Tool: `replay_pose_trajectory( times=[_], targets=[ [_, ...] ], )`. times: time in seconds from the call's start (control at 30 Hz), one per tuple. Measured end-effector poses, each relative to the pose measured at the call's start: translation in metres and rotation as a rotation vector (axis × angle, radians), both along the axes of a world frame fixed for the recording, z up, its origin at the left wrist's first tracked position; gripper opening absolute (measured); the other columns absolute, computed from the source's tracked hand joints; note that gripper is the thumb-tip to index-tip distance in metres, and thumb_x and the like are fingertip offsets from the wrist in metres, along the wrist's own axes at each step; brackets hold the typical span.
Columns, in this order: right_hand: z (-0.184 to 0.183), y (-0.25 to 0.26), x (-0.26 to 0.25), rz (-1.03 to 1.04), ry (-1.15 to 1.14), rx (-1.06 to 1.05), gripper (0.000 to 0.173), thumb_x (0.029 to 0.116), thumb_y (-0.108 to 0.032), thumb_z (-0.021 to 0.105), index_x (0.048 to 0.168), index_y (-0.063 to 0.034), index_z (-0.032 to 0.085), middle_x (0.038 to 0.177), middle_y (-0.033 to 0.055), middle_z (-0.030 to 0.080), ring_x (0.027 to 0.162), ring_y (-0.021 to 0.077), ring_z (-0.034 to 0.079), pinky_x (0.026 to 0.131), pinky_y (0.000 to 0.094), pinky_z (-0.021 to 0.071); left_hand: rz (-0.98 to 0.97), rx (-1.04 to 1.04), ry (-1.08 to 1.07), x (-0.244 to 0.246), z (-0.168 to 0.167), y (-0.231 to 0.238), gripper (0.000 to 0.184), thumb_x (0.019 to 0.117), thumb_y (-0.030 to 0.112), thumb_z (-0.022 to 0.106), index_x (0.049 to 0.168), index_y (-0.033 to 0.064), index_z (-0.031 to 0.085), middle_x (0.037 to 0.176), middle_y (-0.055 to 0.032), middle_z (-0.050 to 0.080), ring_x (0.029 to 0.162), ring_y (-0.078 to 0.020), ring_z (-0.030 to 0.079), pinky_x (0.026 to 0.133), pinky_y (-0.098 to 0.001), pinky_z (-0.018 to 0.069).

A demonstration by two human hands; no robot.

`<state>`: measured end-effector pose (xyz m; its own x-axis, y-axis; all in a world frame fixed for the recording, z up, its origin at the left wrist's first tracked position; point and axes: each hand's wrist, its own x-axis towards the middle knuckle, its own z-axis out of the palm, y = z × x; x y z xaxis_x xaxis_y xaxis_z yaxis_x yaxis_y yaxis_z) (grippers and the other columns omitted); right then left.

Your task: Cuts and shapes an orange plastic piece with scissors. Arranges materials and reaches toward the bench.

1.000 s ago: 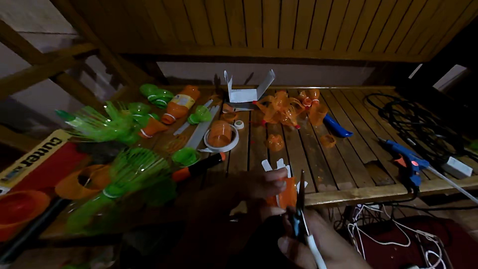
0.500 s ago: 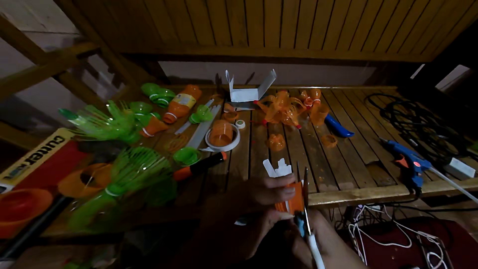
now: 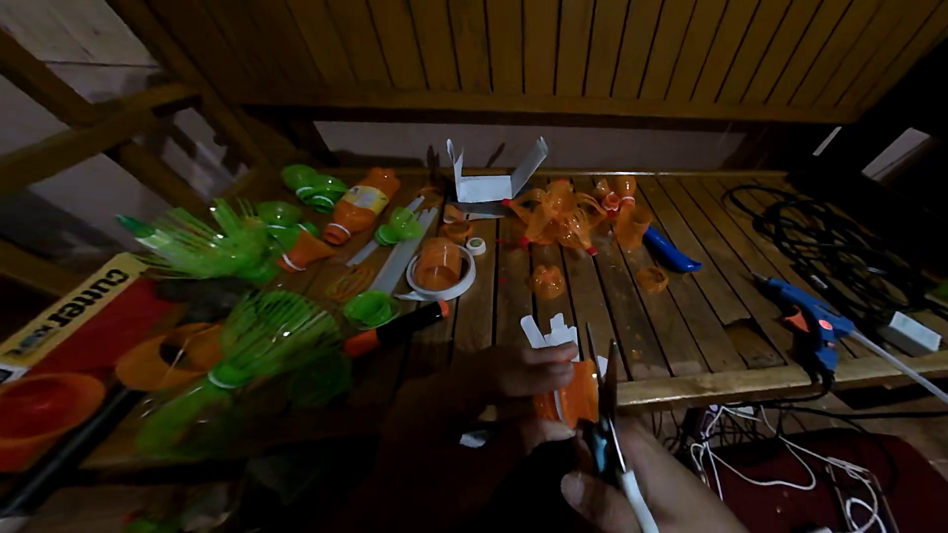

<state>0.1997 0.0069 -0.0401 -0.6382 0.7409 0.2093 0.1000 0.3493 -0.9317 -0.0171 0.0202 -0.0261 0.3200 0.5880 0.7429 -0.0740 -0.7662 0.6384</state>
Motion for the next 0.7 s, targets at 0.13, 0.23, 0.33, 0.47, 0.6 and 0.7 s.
replay_pose_trajectory(
  times=[0.13,0.23,0.33,0.47,0.6,0.7],
  targets=[
    [0.002,0.000,-0.002,-0.005,-0.010,0.046,0.028,0.0999,-0.022,0.059,0.095,0.0060,0.059,0.073,0.0042,0.055,0.066,-0.0019,0.050,0.061,0.0127,0.0404,-0.008,0.022,-0.003,0.002,-0.003,0.001,0.031,0.0952,0.003,0.069,0.126,0.0056,0.067,0.135,0.0019,0.067,0.127,-0.0067,0.060,0.104,-0.0216,0.0518],
    [-0.001,0.001,-0.002,0.008,0.016,0.046,0.023,0.0995,-0.016,0.058,0.094,0.0062,0.058,0.072,0.0032,0.053,0.065,-0.0030,0.048,0.060,0.0113,0.0388,0.000,0.025,0.008,0.001,-0.002,0.000,0.032,0.0954,0.004,0.069,0.127,0.0072,0.067,0.135,0.0023,0.067,0.128,-0.0069,0.060,0.104,-0.0220,0.0523],
    [-0.006,0.000,-0.005,-0.002,0.055,0.036,0.017,0.0967,-0.009,0.056,0.085,0.0030,0.054,0.067,0.0002,0.048,0.060,-0.0057,0.044,0.056,0.0093,0.0352,-0.015,0.041,0.003,0.001,-0.003,0.002,0.032,0.0952,0.003,0.069,0.127,0.0055,0.066,0.135,-0.0001,0.067,0.128,-0.0087,0.060,0.104,-0.0228,0.0528],
    [-0.009,0.000,-0.003,-0.003,0.060,0.016,0.014,0.0943,-0.006,0.058,0.084,0.0031,0.054,0.066,-0.0005,0.048,0.059,-0.0067,0.043,0.056,0.0085,0.0348,0.009,0.049,0.028,0.001,-0.003,0.001,0.030,0.0968,0.005,0.067,0.127,0.0056,0.065,0.136,0.0008,0.066,0.129,-0.0066,0.059,0.105,-0.0213,0.0514],
    [-0.009,0.000,-0.001,-0.001,0.030,0.011,0.013,0.0933,-0.005,0.058,0.084,0.0045,0.056,0.066,-0.0001,0.048,0.059,-0.0065,0.042,0.055,0.0088,0.0336,0.047,-0.007,0.008,-0.001,-0.005,-0.001,0.031,0.0963,0.010,0.070,0.127,0.0092,0.067,0.133,0.0013,0.068,0.124,-0.0079,0.063,0.100,-0.0212,0.0550],
    [-0.011,0.001,-0.001,0.000,0.037,0.040,0.013,0.0931,-0.004,0.058,0.084,0.0055,0.056,0.065,0.0009,0.049,0.059,-0.0065,0.042,0.055,0.0084,0.0334,0.030,-0.040,-0.021,-0.001,-0.006,-0.001,0.030,0.0972,0.013,0.069,0.128,0.0109,0.067,0.133,0.0024,0.068,0.121,-0.0078,0.064,0.098,-0.0213,0.0565]
  ],
)
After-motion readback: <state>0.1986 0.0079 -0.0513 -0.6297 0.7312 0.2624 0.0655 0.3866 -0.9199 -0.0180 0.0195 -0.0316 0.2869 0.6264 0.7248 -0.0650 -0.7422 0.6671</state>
